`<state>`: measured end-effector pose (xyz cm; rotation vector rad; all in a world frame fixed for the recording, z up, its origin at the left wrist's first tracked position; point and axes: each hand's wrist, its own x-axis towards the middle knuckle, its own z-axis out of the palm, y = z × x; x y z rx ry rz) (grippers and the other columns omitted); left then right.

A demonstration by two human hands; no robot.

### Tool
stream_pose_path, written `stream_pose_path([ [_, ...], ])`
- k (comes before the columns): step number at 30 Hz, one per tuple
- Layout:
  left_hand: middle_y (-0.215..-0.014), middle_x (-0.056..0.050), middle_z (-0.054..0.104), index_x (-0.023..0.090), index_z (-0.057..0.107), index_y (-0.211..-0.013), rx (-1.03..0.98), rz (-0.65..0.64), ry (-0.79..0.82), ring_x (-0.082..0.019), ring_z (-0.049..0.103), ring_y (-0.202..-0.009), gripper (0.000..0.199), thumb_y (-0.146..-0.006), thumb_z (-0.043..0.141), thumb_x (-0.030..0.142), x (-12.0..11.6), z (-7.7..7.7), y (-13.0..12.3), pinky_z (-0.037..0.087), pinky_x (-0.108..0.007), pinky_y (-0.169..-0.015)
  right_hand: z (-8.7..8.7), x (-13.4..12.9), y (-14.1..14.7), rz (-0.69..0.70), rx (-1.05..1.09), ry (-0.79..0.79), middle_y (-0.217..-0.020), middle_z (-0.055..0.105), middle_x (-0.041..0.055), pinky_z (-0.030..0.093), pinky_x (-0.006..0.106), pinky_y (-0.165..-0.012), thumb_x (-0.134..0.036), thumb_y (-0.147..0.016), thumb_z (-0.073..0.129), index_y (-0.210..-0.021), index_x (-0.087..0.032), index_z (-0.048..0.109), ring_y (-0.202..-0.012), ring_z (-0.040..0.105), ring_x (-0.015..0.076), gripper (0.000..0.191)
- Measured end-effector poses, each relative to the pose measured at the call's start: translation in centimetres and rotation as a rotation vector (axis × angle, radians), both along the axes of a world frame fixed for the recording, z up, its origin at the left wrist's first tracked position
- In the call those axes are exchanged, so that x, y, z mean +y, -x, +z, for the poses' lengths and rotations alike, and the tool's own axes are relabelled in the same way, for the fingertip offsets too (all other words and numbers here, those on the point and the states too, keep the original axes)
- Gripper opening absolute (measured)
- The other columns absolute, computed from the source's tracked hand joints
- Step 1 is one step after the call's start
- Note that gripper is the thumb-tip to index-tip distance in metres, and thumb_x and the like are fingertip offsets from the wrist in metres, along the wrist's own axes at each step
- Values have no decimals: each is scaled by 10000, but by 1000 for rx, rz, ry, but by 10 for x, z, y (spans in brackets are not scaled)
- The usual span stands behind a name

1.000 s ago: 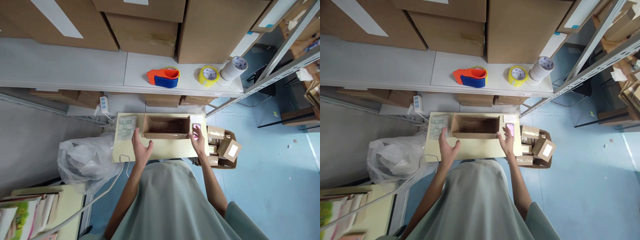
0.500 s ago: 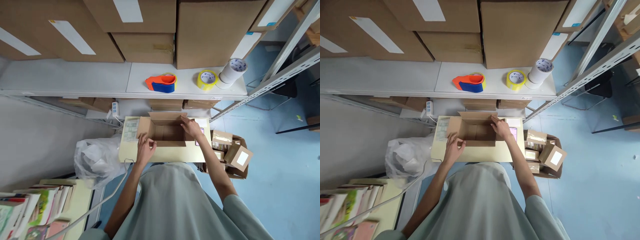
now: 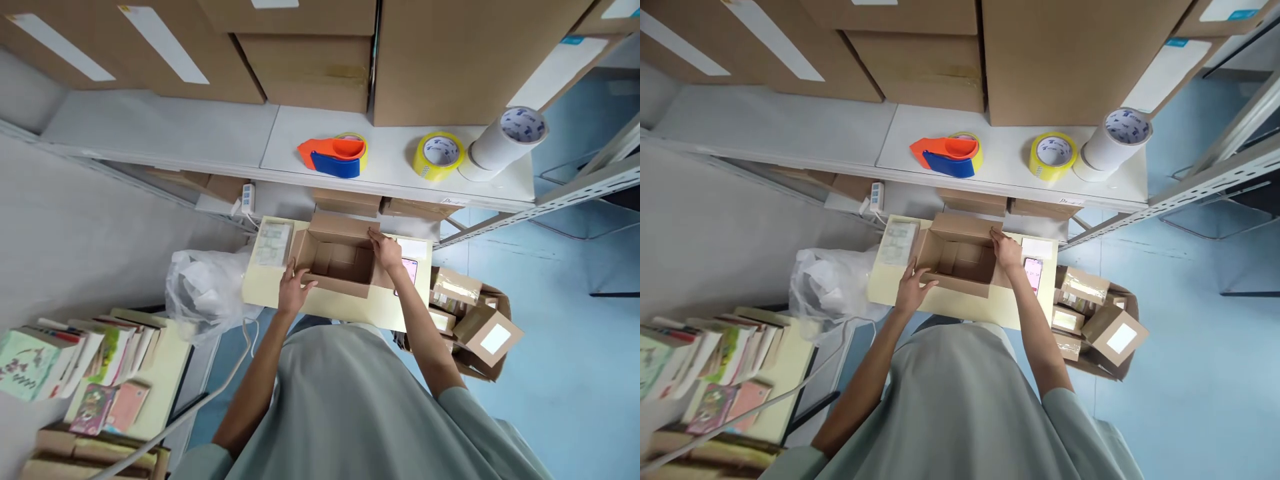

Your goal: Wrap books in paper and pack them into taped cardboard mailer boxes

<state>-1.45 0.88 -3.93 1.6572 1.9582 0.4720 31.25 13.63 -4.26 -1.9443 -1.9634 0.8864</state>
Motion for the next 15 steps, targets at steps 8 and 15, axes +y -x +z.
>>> stream_pose_path([
  [8, -1700, -171, 536, 261, 787, -1234, -22, -10, -11, -439, 533, -1559, 369, -923, 864, 443, -3, -6, 5, 404, -591, -1328, -6, -5, 0, -33, 28, -66, -1537, 731, -54, 622, 494, -1132, -377, -1142, 484, -1521, -438, 724, -1275, 782, 322, 453],
  [15, -1681, -230, 524, 216, 712, -1421, -77, -64, 4, -487, 499, -1574, 699, -795, 972, 387, 0, -5, 12, 427, -599, -1301, 24, -18, 14, -15, -169, -10, -1695, 587, -18, 618, 573, -1121, -333, -1124, 489, -1617, -396, 634, -1224, 801, 358, 518],
])
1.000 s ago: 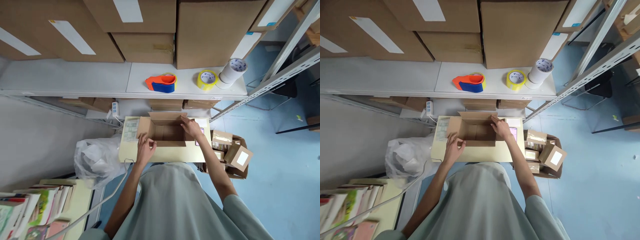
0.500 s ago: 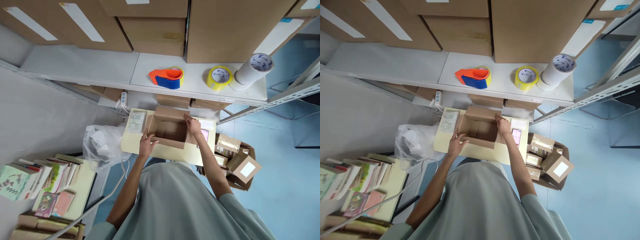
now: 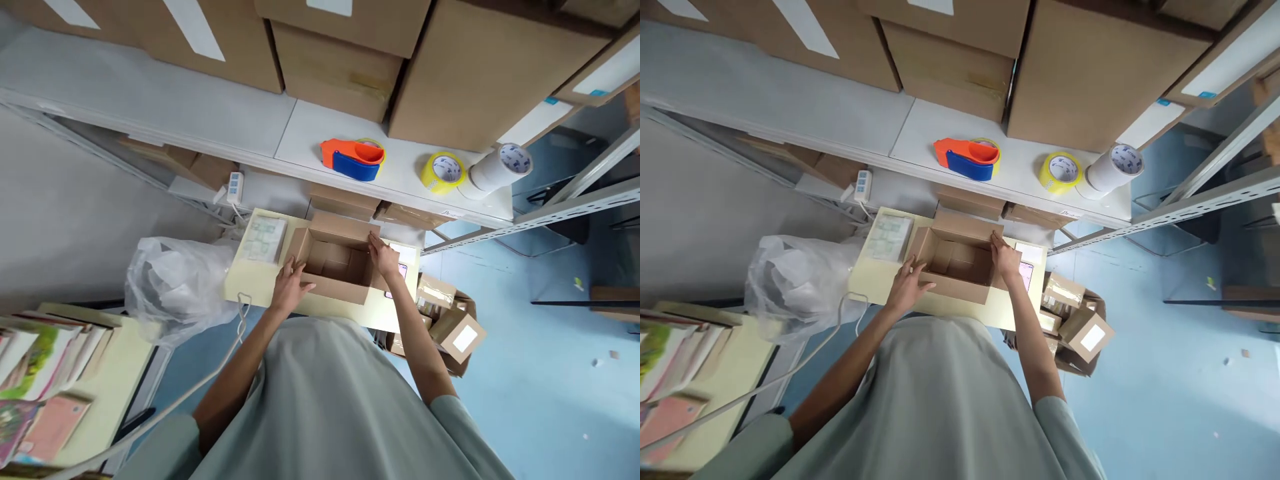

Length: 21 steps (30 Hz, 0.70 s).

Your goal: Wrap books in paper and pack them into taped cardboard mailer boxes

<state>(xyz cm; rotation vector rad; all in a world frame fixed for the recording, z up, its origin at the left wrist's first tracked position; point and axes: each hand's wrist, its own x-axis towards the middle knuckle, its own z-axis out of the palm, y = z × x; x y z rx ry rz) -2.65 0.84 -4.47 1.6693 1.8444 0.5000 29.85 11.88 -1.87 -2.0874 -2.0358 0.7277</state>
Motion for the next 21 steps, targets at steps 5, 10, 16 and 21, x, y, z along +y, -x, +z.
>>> stream_pose_path([
  [5, -1488, -233, 688, 144, 520, -1619, -195, 76, 104, -422, 673, -1396, 1006, -781, 966, 477, 20, 5, 26, 534, -510, -1187, 37, -33, 21, -7, 91, -85, -1750, 518, 15, 641, 552, -1114, -411, -1124, 476, -1590, -320, 669, -1272, 787, 367, 513],
  [10, -1352, -161, 767, 182, 677, -1388, -289, 287, 115, -322, 760, -1223, 466, -993, 694, 430, 65, -12, 84, 570, -437, -1114, 68, -88, 56, -129, 215, -186, -1675, 613, 63, 693, 474, -1039, -544, -1123, 445, -1429, -256, 792, -1306, 776, 344, 545],
  [16, -1563, -403, 510, 3, 499, -1517, 22, 505, 259, -534, 529, -1488, 844, -833, 826, 374, 108, -49, 128, 481, -604, -1180, 92, -128, 96, -274, 243, -223, -1568, 706, 118, 724, 488, -939, -611, -1105, 482, -1321, -247, 840, -1273, 787, 361, 554],
  [21, -1505, -433, 517, 23, 430, -1507, 105, 458, 364, -567, 568, -1417, 937, -801, 857, 468, 118, -73, 149, 501, -648, -1105, 103, -152, 114, -382, 222, -214, -1462, 768, 164, 733, 506, -803, -668, -1081, 489, -1280, -233, 851, -870, 846, 308, 600],
])
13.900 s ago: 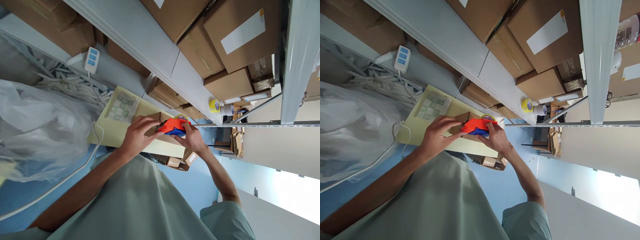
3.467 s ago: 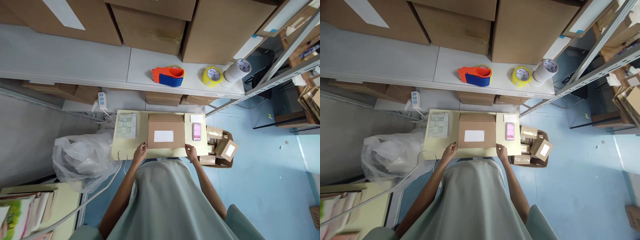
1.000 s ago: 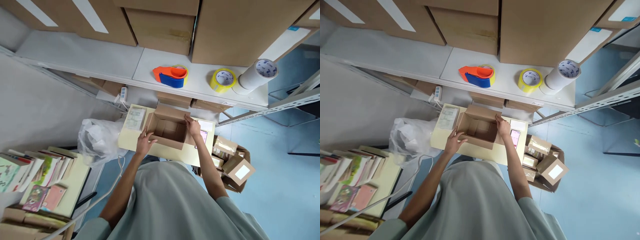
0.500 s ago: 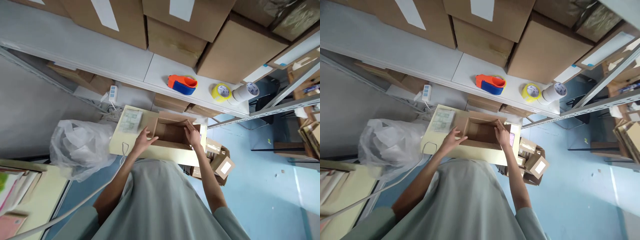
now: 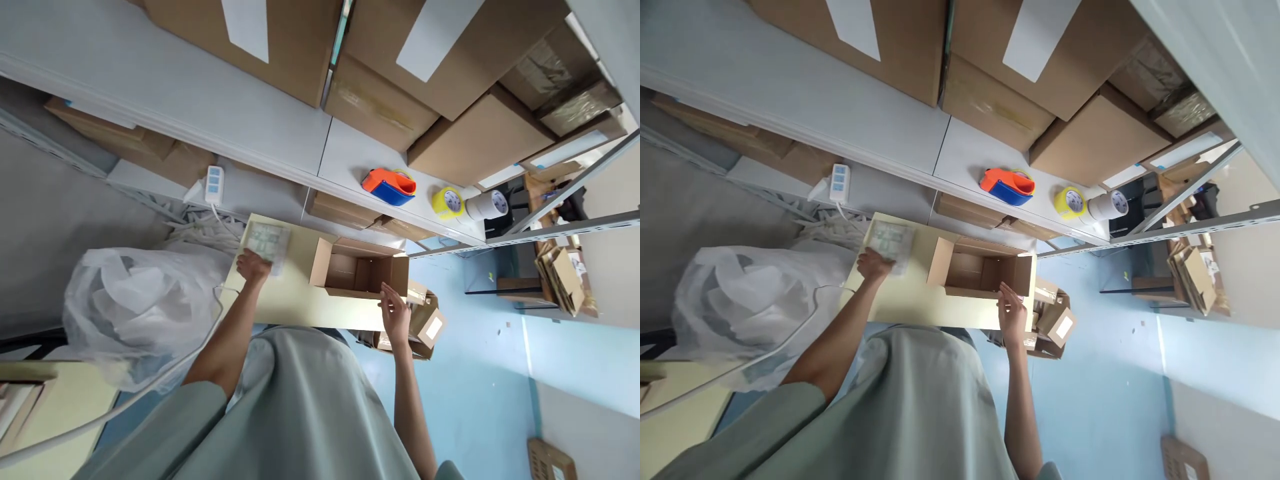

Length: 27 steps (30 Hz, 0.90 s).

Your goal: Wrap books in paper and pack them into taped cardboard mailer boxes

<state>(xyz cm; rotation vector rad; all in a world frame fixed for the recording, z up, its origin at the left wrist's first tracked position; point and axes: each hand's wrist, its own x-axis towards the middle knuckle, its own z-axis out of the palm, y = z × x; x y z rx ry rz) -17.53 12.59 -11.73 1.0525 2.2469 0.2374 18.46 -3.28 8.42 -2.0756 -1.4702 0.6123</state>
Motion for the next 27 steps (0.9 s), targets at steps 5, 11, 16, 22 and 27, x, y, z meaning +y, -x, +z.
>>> stream_pose_path([
  [5, -1459, -465, 537, 1, 537, -1394, 2, -25, 47, -591, 564, -1396, 1048, -725, 897, 722, 11, -8, 26, 498, -663, -1092, 5, -30, 3, -131, -22, 21, -1336, 816, 182, 713, 477, -731, -759, -1052, 500, -1271, -226, 840, -807, 850, 311, 670],
  [11, -1476, -369, 628, 28, 599, -1342, -33, -137, 27, -500, 601, -1430, 603, -902, 790, 392, 12, 3, 36, 509, -534, -1145, 6, -42, 7, -191, -18, 22, -1071, 864, 165, 682, 403, -679, -834, -1020, 500, -1166, -212, 851, -825, 864, 329, 729],
  [16, -1181, -251, 799, 128, 646, -1258, -88, -158, -28, -433, 761, -1208, 374, -920, 696, 280, 2, 37, 29, 570, -476, -1033, 9, -22, 11, -106, 8, 17, -1047, 868, 160, 667, 368, -684, -793, -1041, 486, -1147, -171, 836, -804, 861, 298, 722],
  [22, -1114, -114, 829, 231, 616, -1077, -375, -26, -401, -336, 798, -1106, 333, -806, 762, 357, -14, 102, 32, 616, -430, -975, 15, 25, 27, 81, 203, -55, -1198, 866, 136, 696, 395, -819, -617, -1062, 583, -1202, -209, 828, -917, 855, 279, 496],
  [27, -1069, -86, 841, 221, 621, -1086, -749, -34, -669, -284, 802, -966, 587, -693, 915, 543, -32, 175, 21, 650, -379, -858, 32, 63, 54, 245, 422, -107, -1358, 824, 122, 679, 436, -1024, -548, -1028, 699, -1356, -240, 780, -1183, 825, 297, 457],
])
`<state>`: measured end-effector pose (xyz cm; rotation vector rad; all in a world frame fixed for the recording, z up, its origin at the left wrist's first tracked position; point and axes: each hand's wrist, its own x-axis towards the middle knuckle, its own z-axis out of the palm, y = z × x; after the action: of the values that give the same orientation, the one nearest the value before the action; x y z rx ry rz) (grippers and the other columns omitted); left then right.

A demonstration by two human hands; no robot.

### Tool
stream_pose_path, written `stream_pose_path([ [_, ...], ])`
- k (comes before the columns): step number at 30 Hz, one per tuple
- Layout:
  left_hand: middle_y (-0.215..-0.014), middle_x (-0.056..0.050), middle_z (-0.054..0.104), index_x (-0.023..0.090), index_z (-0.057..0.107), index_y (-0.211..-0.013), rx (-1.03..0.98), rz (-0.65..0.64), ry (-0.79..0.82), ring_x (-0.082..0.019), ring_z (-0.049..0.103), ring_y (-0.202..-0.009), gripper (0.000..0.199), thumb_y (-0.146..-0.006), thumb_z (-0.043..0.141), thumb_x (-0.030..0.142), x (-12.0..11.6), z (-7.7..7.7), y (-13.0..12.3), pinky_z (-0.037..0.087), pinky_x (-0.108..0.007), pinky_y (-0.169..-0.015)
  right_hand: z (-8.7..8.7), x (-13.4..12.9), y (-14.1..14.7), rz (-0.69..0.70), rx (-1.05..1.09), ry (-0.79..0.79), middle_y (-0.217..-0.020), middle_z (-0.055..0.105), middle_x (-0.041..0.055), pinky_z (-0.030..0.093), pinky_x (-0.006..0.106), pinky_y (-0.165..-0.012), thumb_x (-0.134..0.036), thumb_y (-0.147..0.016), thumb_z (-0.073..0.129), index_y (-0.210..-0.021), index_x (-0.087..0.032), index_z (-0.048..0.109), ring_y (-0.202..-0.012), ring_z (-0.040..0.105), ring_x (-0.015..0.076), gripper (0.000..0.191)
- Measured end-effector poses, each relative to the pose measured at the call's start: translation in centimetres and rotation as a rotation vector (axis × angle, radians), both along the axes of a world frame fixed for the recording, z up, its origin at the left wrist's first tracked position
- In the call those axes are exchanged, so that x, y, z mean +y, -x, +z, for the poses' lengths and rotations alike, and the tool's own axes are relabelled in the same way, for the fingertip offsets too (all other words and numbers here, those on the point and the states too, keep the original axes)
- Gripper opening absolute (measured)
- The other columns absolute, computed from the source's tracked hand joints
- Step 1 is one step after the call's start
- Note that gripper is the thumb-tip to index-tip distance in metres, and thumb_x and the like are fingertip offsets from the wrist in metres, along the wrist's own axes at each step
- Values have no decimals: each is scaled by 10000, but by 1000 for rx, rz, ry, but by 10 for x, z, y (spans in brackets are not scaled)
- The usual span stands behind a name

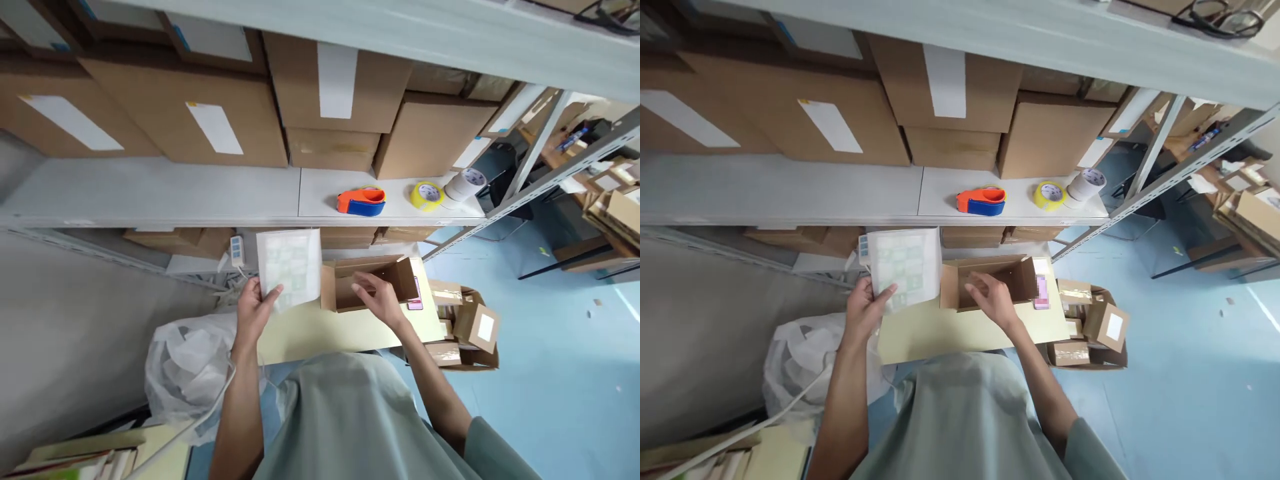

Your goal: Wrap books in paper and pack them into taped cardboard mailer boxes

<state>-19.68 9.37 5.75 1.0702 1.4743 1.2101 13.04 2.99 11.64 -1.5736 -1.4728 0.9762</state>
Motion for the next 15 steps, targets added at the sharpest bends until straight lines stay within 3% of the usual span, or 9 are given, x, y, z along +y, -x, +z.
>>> stream_pose_path([
  [3, -1049, -82, 847, 220, 629, -1082, -71, -54, -16, -261, 805, -911, 653, -677, 984, 589, -15, 37, -22, 653, -340, -799, 12, 13, 13, 58, 97, -26, -1495, 753, 151, 631, 485, -1135, -553, -979, 786, -1510, -232, 683, -1320, 771, 325, 629],
  [6, -1045, -82, 852, 214, 644, -1103, -134, -121, 6, -248, 808, -879, 680, -670, 1018, 582, -29, 59, -50, 658, -326, -780, 22, 14, 13, 81, 205, -87, -1512, 736, 154, 615, 484, -1149, -553, -998, 771, -1591, -221, 587, -1325, 761, 323, 704],
  [11, -1130, -113, 857, 197, 678, -1187, -194, -252, 31, -268, 824, -965, 691, -690, 1036, 515, -45, 65, -96, 676, -351, -856, 25, -6, -16, 86, 261, -93, -1294, 802, 114, 663, 402, -919, -528, -1094, 622, -1516, -221, 579, -1106, 787, 287, 524],
  [15, -1293, -152, 829, 186, 689, -1317, -191, -291, 38, -325, 810, -1153, 783, -691, 1041, 500, -52, 61, -131, 671, -418, -995, 21, -25, -49, 43, 232, -142, -1252, 775, 111, 629, 378, -909, -511, -1104, 598, -1434, -210, 587, -1087, 751, 272, 446],
])
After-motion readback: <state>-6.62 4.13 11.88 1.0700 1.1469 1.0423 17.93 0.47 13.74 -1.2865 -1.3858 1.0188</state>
